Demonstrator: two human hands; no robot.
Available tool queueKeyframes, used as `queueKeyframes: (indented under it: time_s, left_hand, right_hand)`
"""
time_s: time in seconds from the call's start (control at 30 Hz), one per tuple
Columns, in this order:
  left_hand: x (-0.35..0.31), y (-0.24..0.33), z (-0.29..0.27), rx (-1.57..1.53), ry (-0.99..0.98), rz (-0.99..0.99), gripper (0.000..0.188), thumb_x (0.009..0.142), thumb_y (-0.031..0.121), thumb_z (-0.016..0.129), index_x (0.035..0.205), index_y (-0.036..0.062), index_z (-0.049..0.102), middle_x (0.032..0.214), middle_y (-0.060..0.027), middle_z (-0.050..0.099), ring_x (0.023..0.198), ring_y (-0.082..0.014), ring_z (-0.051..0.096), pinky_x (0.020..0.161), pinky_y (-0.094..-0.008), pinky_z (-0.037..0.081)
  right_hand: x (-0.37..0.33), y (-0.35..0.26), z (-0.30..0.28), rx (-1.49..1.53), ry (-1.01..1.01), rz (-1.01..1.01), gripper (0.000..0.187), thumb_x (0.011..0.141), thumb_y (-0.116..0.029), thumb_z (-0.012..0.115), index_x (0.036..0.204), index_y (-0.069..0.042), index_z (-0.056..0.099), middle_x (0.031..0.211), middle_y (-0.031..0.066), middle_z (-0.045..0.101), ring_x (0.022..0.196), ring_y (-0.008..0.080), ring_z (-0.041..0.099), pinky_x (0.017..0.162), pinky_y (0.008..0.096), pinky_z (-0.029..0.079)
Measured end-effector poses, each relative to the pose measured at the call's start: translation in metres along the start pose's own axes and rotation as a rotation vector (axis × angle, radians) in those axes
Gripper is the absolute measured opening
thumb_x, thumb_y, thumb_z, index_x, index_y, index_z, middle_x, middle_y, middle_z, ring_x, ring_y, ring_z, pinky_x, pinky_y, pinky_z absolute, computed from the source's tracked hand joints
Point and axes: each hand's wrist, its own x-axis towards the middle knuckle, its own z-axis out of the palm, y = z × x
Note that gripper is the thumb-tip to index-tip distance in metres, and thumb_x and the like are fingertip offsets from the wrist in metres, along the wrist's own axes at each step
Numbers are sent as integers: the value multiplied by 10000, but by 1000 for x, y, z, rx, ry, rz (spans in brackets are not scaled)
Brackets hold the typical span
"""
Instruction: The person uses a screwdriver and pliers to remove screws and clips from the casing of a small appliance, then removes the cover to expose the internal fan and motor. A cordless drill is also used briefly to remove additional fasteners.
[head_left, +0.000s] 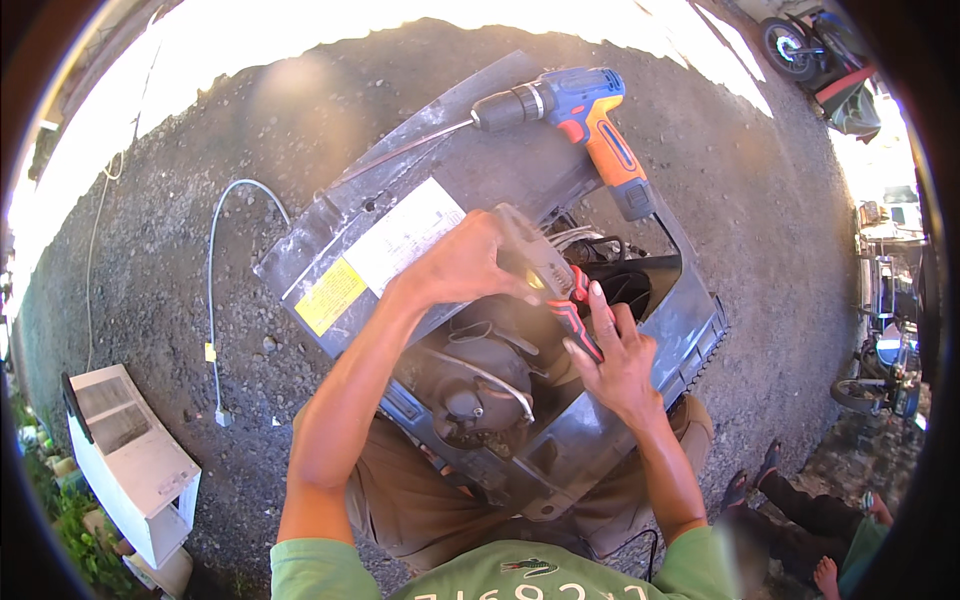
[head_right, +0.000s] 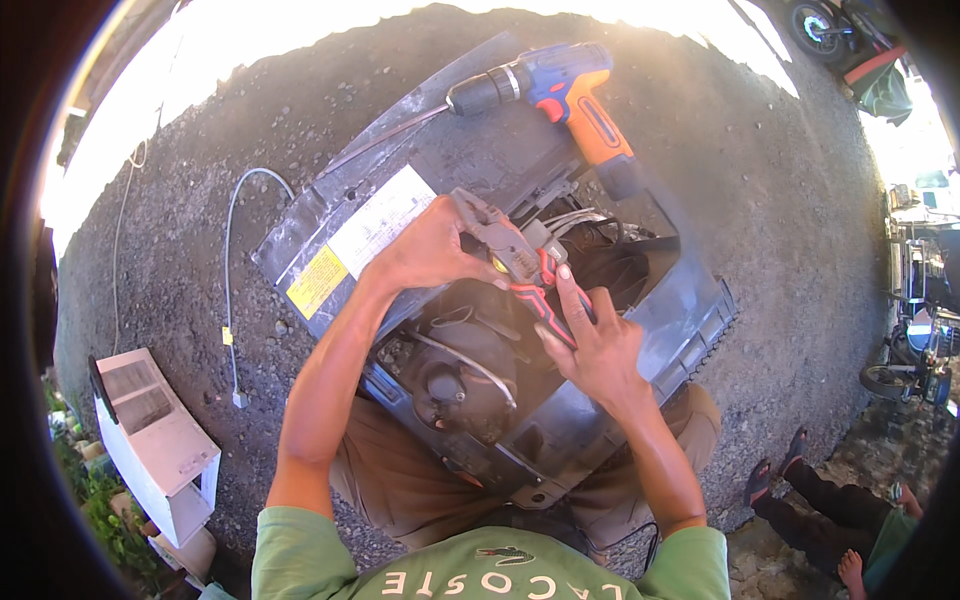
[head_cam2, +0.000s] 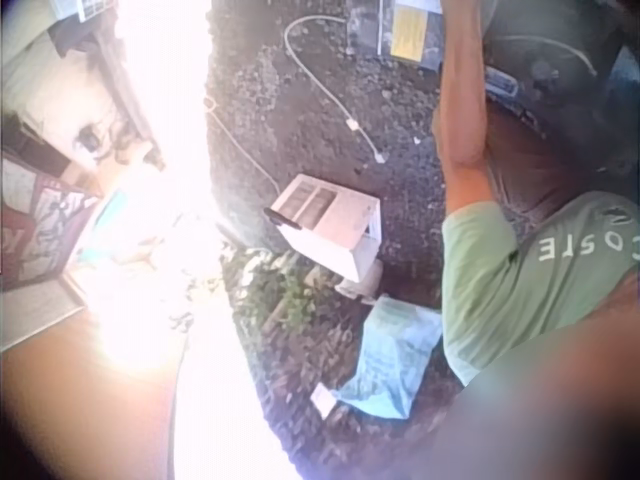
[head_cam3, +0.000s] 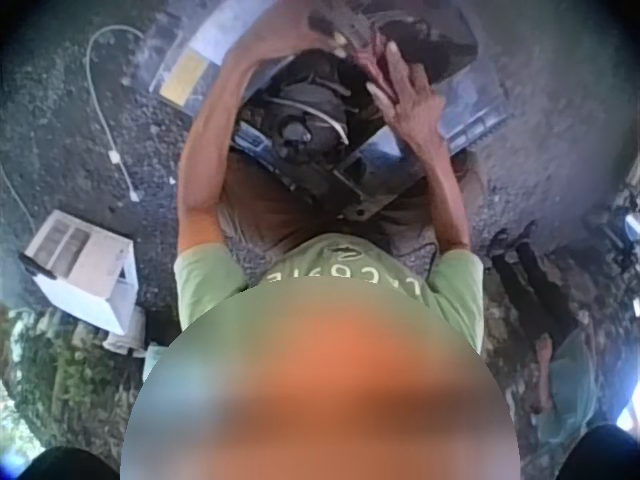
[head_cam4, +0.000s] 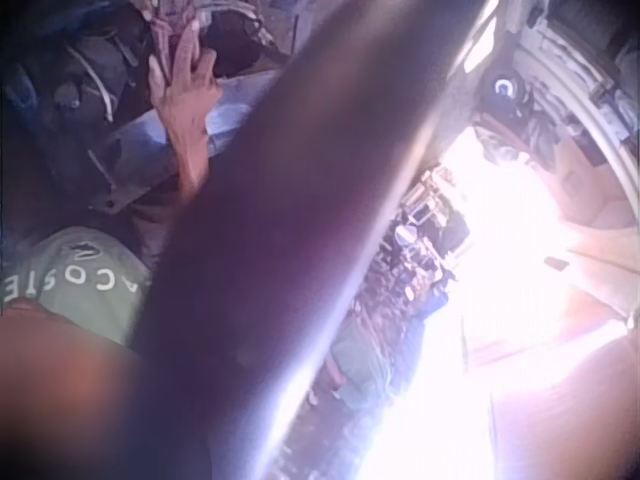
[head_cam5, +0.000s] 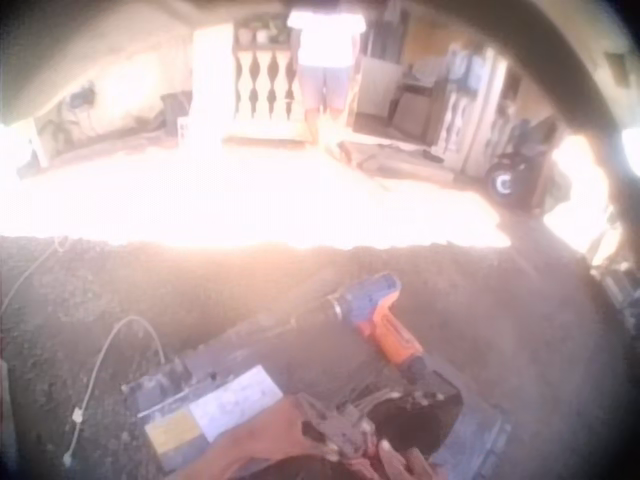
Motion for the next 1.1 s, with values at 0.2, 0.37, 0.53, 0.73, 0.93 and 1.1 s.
queueKeyframes:
  time_s: [0.2, 0.37, 0.53, 0.73, 0.93, 1.1]
  left_hand:
    - [-3, 3, 1, -130, -12, -28, 465, 637, 202, 846, 1064, 57, 731, 1037, -139, 722, 982, -315, 669, 910, -379, 499]
    - [-1, 0, 0, -10, 42, -46, 444, 644, 198, 834, 1049, 49, 731, 1032, -132, 732, 986, -285, 679, 905, -372, 499]
    - [0, -1, 0, -110, -44, -53, 426, 645, 89, 839, 1047, 15, 721, 1011, -88, 741, 966, -186, 663, 921, -336, 499]
    - [1, -4, -1, -64, -70, -33, 453, 665, 86, 849, 1097, 40, 719, 1057, -59, 742, 1011, -171, 668, 961, -329, 491]
    - [3, -1, 2, 155, -76, 82, 440, 743, 148, 810, 1164, 102, 688, 1103, -69, 714, 994, -259, 672, 934, -339, 504]
    - [0, 11, 24, 315, 31, 78, 346, 803, 171, 766, 1116, 79, 651, 1037, -114, 686, 910, -327, 659, 823, -382, 527]
  right_hand:
    - [0, 2, -4, 220, 596, -273, 803, 734, -330, 806, 1415, -40, 493, 985, 131, 605, 723, 274, 608, 565, 365, 500]
    - [-1, 1, -4, -26, 184, -51, 722, 723, -341, 808, 1321, -41, 538, 960, 121, 596, 736, 272, 617, 569, 367, 504]
    - [-2, 3, 3, 326, 495, -200, 854, 726, -315, 808, 1428, -10, 428, 986, 138, 585, 767, 273, 590, 639, 380, 507]
    - [-23, 30, 12, 142, 324, 8, 840, 832, -340, 711, 1492, 18, 335, 1288, 224, 561, 1105, 312, 627, 873, 366, 512]
    - [-45, 72, 17, 473, 531, 188, 767, 950, -384, 580, 1506, 56, 290, 1384, 227, 527, 1208, 299, 576, 981, 384, 456]
    - [-41, 83, 23, 482, 446, 142, 752, 948, -376, 592, 1506, 42, 309, 1375, 226, 550, 1233, 292, 562, 1029, 373, 412]
